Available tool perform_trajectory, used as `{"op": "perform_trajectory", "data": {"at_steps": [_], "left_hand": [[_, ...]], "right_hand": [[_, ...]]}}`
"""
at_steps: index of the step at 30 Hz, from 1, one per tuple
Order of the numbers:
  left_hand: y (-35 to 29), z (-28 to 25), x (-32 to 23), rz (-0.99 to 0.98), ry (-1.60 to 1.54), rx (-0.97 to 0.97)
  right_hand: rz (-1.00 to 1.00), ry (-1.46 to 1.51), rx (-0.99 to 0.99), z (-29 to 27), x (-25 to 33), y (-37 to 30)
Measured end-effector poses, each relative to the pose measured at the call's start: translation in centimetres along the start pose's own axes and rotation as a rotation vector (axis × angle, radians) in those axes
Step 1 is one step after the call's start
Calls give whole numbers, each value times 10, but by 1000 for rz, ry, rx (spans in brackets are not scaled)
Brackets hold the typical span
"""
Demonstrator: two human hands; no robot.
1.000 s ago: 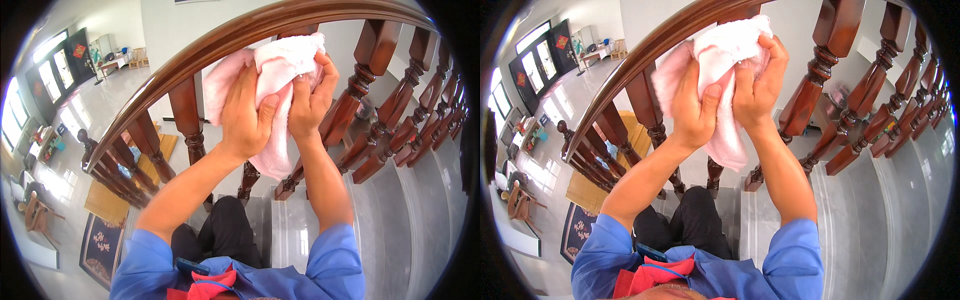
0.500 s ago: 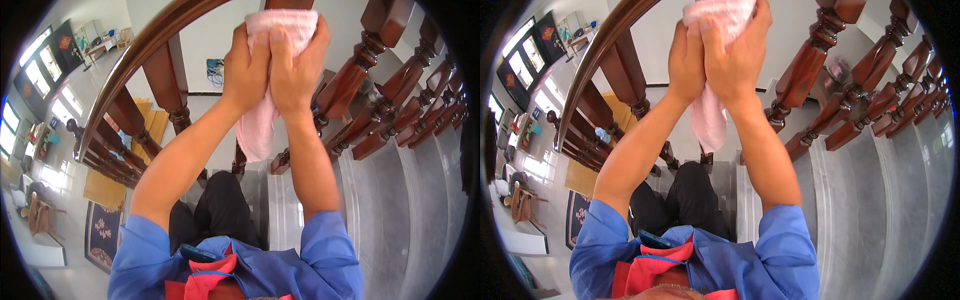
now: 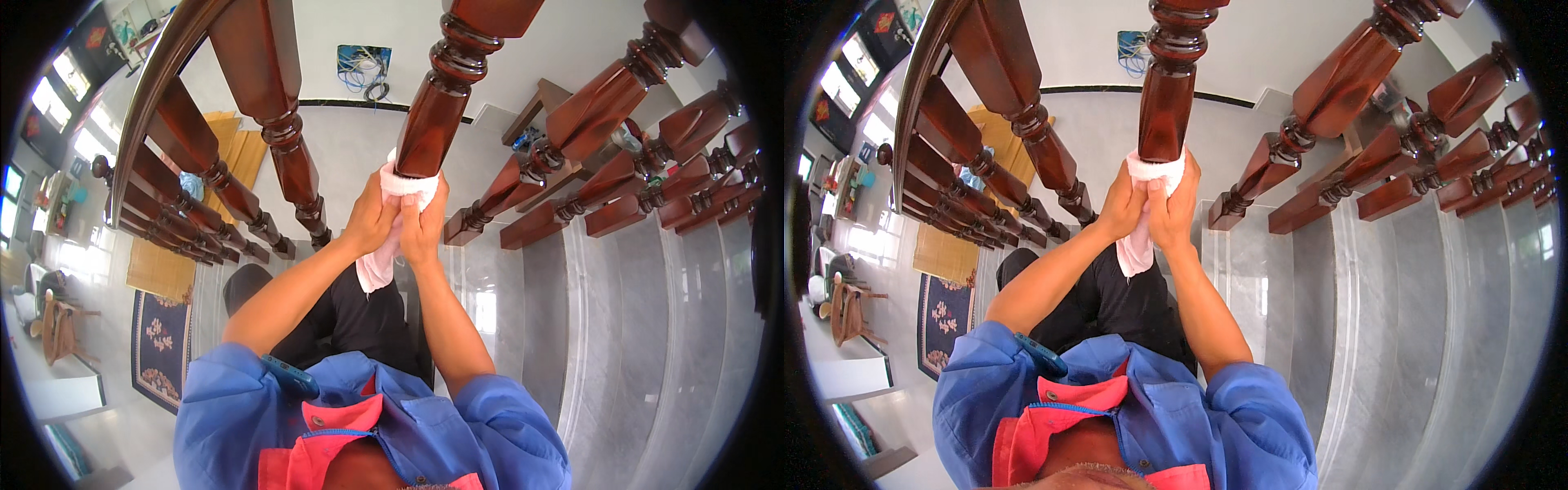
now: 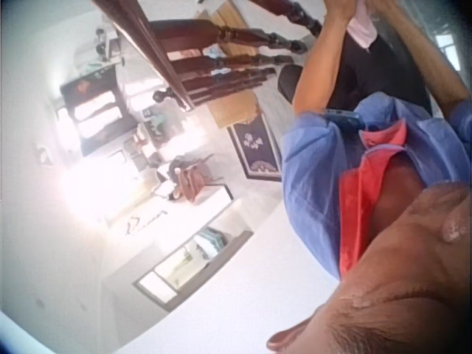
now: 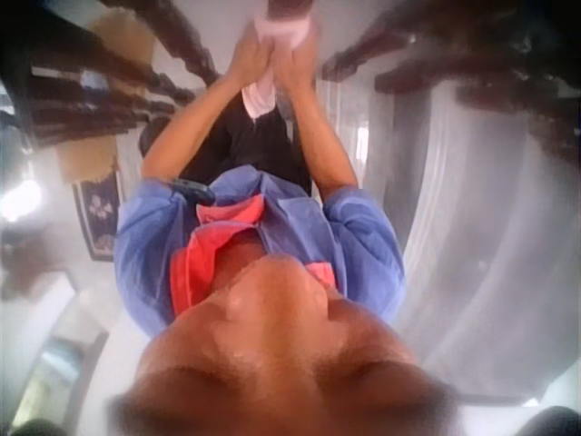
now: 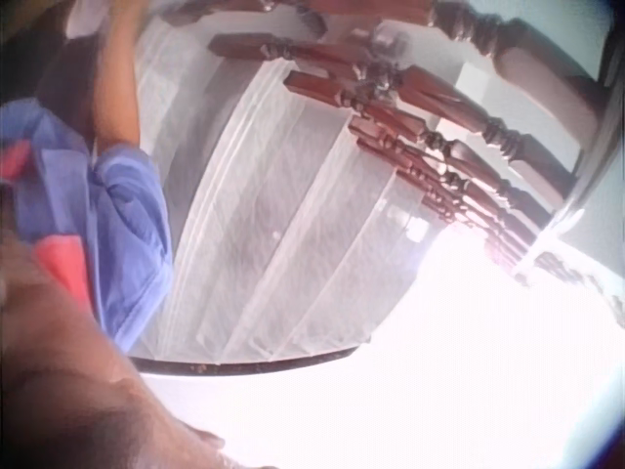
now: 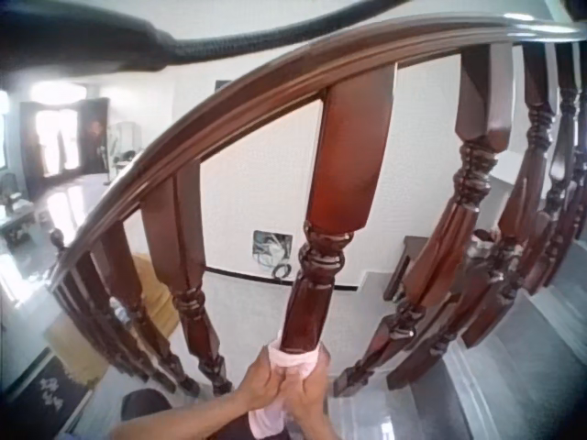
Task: The person cleans a staircase railing by wiping the wooden handrail and balusters with a cloth.
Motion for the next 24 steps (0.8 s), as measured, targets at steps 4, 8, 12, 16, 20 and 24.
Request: {"op": "perform_trajectory", "data": {"at_steps": [4, 8, 12, 16, 20, 24], "left_hand": [[-28, -2, 9, -152, -71, 42], [-70, 15, 42, -253, -11, 79], [-82, 21, 47, -478, 277, 229], [-95, 12, 44, -373, 339, 84], [-114, -8, 10, -312, 157, -210], [-107, -34, -40, -348, 83, -383]], "right_hand": [[132, 53, 15, 1, -31, -23], [381, 188, 59, 1, -112, -49], [622, 342, 140, 4, -141, -56], [578, -121, -39, 6, -104, -67], [398, -366, -137, 15, -43, -104], [291, -230, -7, 39, 3, -104]]}}
Point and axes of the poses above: each hand's wrist, its own y-axis towards the middle knuckle, its own z-axis out of the palm, x = y × z, the point moved 3 cm from there along y, towards the middle knuckle, and after that the axes turned 13 degrees about z, right-handed, at the moved point
